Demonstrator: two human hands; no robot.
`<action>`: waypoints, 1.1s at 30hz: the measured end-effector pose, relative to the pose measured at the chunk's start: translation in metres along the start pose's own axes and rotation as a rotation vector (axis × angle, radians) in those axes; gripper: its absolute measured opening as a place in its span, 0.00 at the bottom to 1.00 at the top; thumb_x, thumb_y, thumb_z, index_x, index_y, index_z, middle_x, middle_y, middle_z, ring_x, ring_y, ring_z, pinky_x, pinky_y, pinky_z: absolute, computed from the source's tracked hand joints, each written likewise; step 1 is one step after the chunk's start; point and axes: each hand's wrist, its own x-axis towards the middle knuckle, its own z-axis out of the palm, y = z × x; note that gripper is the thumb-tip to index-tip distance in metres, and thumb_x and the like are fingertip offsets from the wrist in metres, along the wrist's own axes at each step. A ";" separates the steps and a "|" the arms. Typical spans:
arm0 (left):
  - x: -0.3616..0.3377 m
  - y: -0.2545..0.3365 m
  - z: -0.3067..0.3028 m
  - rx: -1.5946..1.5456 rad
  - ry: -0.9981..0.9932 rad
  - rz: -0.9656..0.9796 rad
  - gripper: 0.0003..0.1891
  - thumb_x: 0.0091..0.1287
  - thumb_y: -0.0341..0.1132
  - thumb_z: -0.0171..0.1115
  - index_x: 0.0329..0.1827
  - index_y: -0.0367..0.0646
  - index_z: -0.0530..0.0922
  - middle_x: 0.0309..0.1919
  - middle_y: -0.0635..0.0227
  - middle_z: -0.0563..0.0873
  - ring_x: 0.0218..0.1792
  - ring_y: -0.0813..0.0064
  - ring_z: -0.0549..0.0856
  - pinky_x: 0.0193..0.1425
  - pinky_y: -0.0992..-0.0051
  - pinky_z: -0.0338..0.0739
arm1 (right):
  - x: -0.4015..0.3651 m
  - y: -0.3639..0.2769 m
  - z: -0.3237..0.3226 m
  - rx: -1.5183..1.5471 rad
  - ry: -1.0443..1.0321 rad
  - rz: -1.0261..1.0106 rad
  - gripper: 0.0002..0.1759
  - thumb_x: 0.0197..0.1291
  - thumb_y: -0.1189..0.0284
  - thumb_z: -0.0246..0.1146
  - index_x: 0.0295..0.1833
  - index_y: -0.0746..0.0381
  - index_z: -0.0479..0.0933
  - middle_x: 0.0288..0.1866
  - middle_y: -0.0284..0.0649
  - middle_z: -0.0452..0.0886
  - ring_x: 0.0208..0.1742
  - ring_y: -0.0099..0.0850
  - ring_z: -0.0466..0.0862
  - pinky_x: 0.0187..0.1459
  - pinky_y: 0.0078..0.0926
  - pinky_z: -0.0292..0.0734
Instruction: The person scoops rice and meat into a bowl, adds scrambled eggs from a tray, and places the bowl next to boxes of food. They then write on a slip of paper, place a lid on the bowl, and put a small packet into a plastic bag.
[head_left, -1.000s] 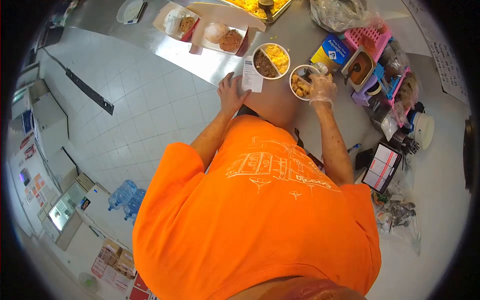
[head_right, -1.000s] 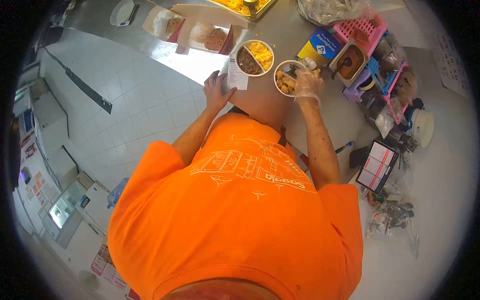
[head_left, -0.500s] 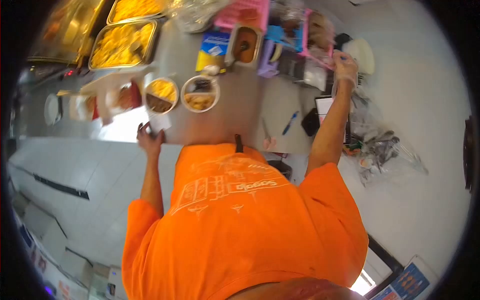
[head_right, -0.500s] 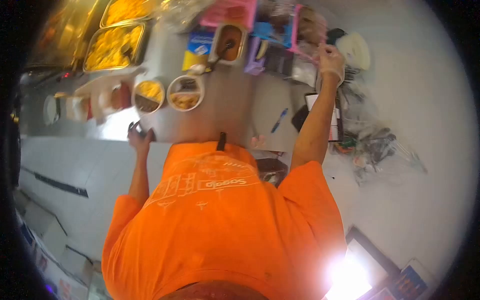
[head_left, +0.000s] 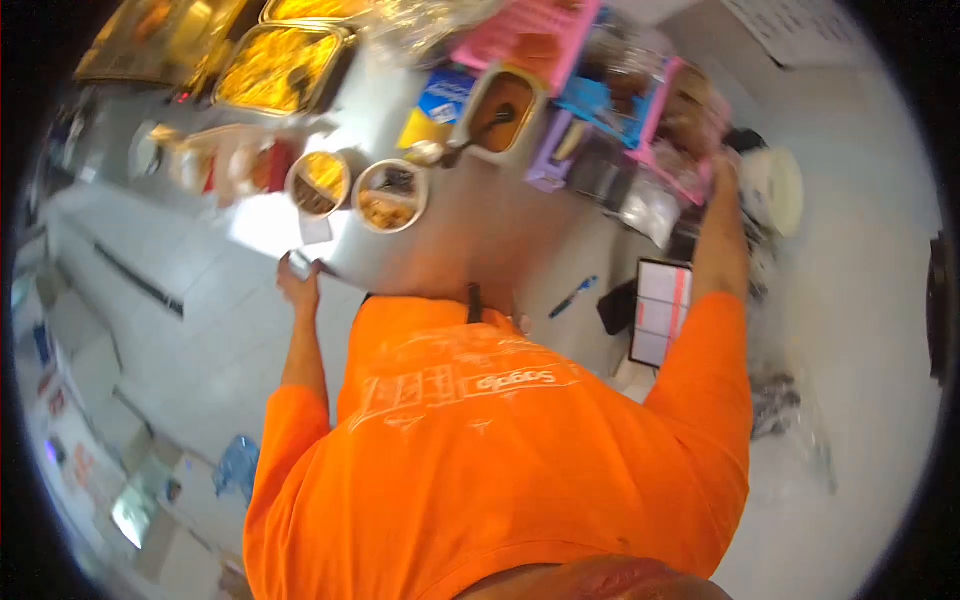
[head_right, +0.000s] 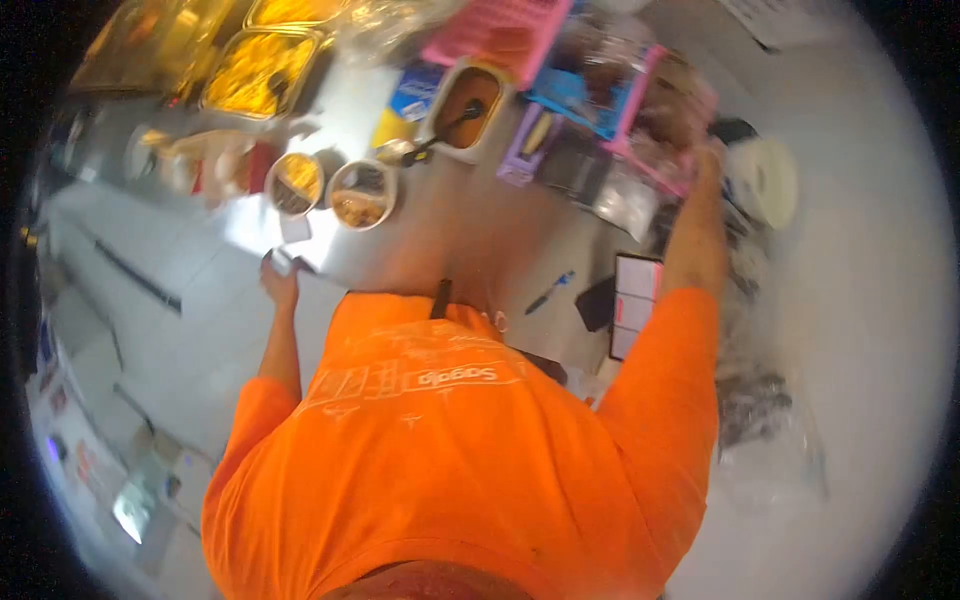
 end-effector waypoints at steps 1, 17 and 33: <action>-0.005 0.008 -0.006 -0.026 0.014 -0.011 0.42 0.48 0.49 0.76 0.65 0.39 0.69 0.62 0.54 0.73 0.64 0.52 0.70 0.70 0.56 0.59 | 0.008 -0.002 0.010 -0.044 -0.044 -0.006 0.34 0.54 0.53 0.64 0.59 0.66 0.76 0.52 0.56 0.82 0.55 0.46 0.81 0.57 0.35 0.74; -0.013 0.024 -0.031 -0.014 0.087 -0.035 0.31 0.56 0.43 0.70 0.62 0.49 0.71 0.60 0.60 0.73 0.61 0.52 0.68 0.61 0.52 0.66 | -0.154 -0.096 -0.111 1.297 0.048 -0.230 0.17 0.63 0.61 0.61 0.46 0.65 0.80 0.46 0.45 0.84 0.49 0.38 0.83 0.50 0.37 0.79; 0.013 0.154 -0.155 -0.900 -1.351 0.638 0.25 0.69 0.38 0.59 0.68 0.44 0.68 0.39 0.61 0.87 0.38 0.73 0.84 0.46 0.72 0.78 | -0.434 -0.480 -0.148 0.829 0.048 -0.365 0.20 0.60 0.71 0.64 0.58 0.63 0.75 0.52 0.49 0.79 0.47 0.41 0.82 0.46 0.36 0.78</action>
